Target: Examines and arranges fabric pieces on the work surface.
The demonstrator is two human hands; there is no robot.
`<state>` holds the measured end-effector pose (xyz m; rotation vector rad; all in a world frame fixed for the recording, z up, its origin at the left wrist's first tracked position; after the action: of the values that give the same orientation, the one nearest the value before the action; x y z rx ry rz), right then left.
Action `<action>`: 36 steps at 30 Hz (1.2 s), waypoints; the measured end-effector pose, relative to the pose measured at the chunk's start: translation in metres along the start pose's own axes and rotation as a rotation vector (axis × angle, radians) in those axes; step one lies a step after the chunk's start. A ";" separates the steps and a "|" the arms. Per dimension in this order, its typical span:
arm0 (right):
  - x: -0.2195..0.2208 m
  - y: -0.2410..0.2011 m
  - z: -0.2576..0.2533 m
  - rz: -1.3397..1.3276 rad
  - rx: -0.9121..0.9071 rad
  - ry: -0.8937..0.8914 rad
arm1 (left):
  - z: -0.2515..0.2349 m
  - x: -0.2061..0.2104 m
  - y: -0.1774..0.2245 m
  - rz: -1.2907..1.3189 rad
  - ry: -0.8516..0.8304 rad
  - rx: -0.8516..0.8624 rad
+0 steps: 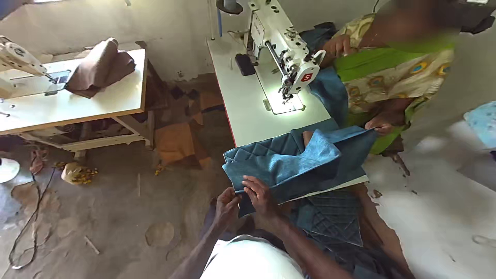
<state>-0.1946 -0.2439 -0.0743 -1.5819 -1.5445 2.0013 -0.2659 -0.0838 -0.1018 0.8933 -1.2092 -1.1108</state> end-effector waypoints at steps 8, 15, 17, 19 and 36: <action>-0.054 -0.029 -0.082 0.333 -0.253 -0.706 | -0.001 -0.013 0.012 -0.031 -0.144 -0.047; -0.096 -0.023 -0.100 0.124 -0.200 -0.730 | -0.009 -0.024 0.034 0.073 -0.186 -0.058; -0.095 -0.013 -0.096 0.006 -0.128 -0.726 | -0.012 -0.024 0.039 0.099 -0.189 -0.069; -0.095 -0.009 -0.092 -0.082 -0.004 -0.734 | -0.016 -0.024 0.040 0.138 -0.198 -0.073; -0.190 -0.098 -0.049 -0.407 0.083 -0.273 | -0.085 0.033 0.164 0.045 -0.415 0.226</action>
<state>-0.1178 -0.2941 0.1249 -0.8984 -1.6825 2.0665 -0.1544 -0.0791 0.0493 0.8209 -1.7157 -1.1734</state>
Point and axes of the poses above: each hand's wrist, its own z-axis away from the middle knuckle, its own x-axis out of the palm, y = z × x, the point moved 1 cm from there along -z, towards the middle knuckle, and after that the axes turned 12 degrees about -y, right-handed, at the moved point
